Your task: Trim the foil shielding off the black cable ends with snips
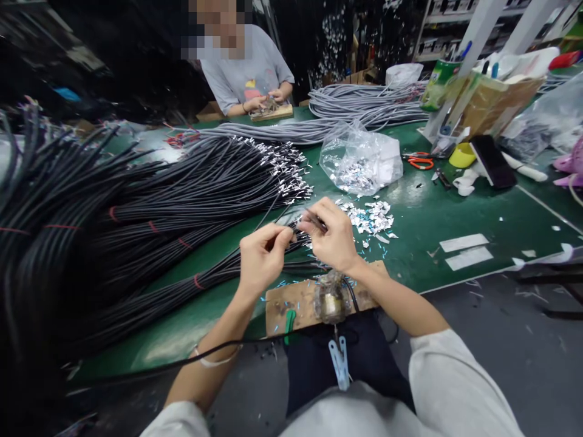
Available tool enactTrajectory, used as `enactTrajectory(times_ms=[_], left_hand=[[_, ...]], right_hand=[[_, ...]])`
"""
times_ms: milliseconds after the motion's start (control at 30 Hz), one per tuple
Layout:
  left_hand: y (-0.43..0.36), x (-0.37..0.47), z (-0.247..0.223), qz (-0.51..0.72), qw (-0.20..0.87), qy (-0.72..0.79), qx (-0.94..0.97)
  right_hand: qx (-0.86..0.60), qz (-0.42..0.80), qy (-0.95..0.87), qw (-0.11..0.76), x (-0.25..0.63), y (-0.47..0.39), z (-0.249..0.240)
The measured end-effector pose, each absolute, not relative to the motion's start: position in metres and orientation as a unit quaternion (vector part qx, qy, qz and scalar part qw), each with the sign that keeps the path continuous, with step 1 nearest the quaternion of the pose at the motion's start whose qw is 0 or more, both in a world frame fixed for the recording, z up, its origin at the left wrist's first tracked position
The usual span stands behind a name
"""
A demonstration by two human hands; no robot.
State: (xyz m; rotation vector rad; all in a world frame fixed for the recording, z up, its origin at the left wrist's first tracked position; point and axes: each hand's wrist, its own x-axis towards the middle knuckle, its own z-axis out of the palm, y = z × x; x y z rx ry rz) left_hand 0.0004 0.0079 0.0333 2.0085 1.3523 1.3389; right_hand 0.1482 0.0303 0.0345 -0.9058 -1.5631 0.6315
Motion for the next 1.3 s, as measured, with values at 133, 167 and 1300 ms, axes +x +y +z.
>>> enactTrajectory(times_ms=[133, 167, 1300], left_hand=[[0.005, 0.003, 0.033, 0.504, 0.149, 0.494, 0.693], [0.005, 0.003, 0.033, 0.517, 0.157, 0.496, 0.680], [0.005, 0.002, 0.034, 0.525, 0.178, 0.489, 0.674]], right_hand=[[-0.408, 0.223, -0.650, 0.601, 0.145, 0.026, 0.035], [-0.399, 0.265, -0.644, 0.597, 0.144, 0.028, 0.035], [-0.315, 0.651, -0.501, 0.476, 0.149, 0.038, 0.032]])
